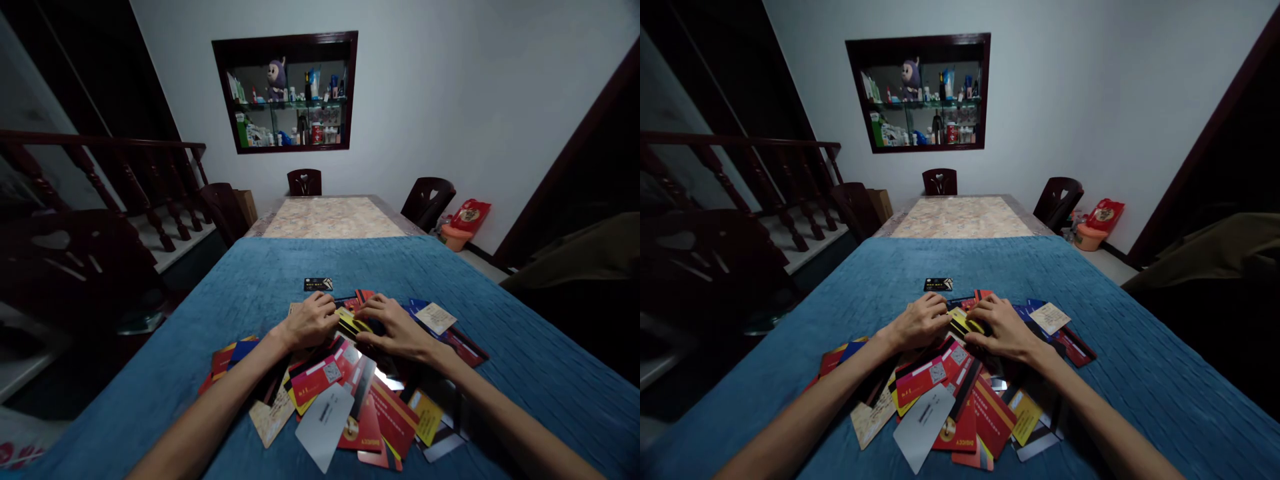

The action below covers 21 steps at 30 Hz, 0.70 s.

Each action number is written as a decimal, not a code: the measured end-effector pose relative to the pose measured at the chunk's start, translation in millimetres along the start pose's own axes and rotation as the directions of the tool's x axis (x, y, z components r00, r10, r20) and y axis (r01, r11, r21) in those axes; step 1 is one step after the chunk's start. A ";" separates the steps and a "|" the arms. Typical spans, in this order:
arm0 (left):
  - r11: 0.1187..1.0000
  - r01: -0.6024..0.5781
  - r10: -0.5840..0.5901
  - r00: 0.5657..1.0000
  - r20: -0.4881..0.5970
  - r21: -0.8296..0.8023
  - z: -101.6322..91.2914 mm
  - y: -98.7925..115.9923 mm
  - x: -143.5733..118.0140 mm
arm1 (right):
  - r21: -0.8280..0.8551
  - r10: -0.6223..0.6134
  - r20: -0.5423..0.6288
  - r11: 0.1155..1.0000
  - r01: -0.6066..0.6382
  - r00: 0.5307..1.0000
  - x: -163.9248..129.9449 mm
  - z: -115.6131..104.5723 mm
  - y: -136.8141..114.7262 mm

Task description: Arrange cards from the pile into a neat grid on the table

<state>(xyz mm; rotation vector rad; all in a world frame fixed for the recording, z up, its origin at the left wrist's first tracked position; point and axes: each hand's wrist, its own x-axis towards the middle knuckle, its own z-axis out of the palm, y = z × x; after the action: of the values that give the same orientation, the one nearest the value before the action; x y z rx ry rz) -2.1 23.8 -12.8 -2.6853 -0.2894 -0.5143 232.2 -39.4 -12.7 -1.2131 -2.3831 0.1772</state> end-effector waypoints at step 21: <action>0.748 0.277 -0.447 0.882 -0.150 -0.603 7.3 -6.5 -1.9 | 0.136 0.091 -0.221 0.989 -0.062 0.971 -0.7 18.2 3.7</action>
<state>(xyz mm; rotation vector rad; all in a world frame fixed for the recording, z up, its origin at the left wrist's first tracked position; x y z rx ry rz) -3.3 32.4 -17.6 -3.0621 -0.6861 -1.2848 227.0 -36.1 -30.2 -1.1976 -2.0977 0.2022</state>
